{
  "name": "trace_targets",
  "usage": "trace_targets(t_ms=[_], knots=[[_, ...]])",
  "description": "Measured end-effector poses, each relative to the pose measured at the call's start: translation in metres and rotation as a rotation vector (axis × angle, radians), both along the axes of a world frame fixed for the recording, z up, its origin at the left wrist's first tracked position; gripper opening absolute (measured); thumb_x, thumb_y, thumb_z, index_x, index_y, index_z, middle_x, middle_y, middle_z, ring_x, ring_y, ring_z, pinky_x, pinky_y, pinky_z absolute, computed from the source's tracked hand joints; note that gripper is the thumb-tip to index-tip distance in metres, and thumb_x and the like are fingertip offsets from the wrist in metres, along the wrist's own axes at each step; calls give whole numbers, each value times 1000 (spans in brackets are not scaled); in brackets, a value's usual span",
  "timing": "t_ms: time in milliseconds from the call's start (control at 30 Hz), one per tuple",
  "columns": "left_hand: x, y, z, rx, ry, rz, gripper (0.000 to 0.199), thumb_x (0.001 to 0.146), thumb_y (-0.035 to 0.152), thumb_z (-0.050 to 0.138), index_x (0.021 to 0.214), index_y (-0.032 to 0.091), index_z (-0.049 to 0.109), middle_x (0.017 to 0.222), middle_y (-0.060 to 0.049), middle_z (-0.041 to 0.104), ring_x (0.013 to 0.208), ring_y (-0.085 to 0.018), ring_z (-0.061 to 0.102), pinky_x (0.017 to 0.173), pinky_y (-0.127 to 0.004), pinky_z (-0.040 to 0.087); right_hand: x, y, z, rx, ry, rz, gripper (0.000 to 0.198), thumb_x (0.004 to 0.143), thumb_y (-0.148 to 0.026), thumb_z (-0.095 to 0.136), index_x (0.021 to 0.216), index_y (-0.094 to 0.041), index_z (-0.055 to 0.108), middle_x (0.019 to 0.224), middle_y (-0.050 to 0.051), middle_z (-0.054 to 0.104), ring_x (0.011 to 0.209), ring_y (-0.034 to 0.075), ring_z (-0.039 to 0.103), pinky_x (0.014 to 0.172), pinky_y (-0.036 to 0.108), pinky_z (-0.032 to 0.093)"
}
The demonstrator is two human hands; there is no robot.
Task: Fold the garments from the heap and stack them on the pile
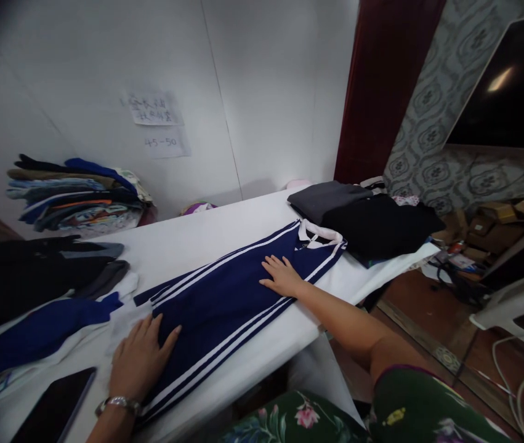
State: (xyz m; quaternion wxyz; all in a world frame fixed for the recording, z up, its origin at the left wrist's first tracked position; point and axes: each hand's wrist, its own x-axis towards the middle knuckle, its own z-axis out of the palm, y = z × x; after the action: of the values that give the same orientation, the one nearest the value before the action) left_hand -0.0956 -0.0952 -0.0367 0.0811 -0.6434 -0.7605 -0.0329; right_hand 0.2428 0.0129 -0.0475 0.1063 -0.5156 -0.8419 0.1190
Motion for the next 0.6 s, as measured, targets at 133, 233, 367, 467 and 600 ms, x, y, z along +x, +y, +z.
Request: trace_targets(t_ms=[133, 233, 367, 467, 600], knots=[[-1, 0, 1, 14, -13, -13, 61, 88, 49, 33, 131, 8, 50, 141, -16, 45, 132, -29, 34, 106, -44, 28, 0, -13, -1, -36, 51, -14, 73, 90, -64, 29, 146, -17, 29, 153, 12, 22, 142, 25, 14, 114, 47, 7], [-2, -1, 0, 9, -39, -16, 62, 88, 49, 32, 132, 8, 49, 141, -16, 44, 133, -29, 33, 106, -46, 28, 6, -31, -1, -41, 110, -1, 71, 90, -63, 28, 146, -19, 30, 152, 11, 24, 142, 24, 15, 114, 47, 8], [-2, 0, -1, 20, -66, -29, 63, 88, 49, 32, 131, 7, 49, 140, -17, 45, 132, -30, 34, 106, -47, 28, 37, -49, -4, 67, 227, -115, 59, 91, -56, 34, 137, -22, 45, 148, 8, 35, 140, 24, 23, 114, 50, 11], [-3, 1, -1, 42, -89, -50, 63, 87, 49, 32, 129, 7, 50, 139, -17, 45, 132, -31, 34, 105, -47, 29, 84, -53, -6, 278, 430, -393, 51, 87, -48, 45, 126, -18, 55, 142, 12, 44, 135, 25, 32, 113, 49, 19], [-10, -1, 4, 154, -184, -21, 62, 87, 50, 31, 127, 7, 51, 140, -18, 44, 133, -30, 33, 107, -45, 29, 146, -54, -13, 292, 1001, -877, 50, 74, -38, 60, 120, -20, 53, 138, 11, 47, 129, 25, 41, 107, 48, 33]])
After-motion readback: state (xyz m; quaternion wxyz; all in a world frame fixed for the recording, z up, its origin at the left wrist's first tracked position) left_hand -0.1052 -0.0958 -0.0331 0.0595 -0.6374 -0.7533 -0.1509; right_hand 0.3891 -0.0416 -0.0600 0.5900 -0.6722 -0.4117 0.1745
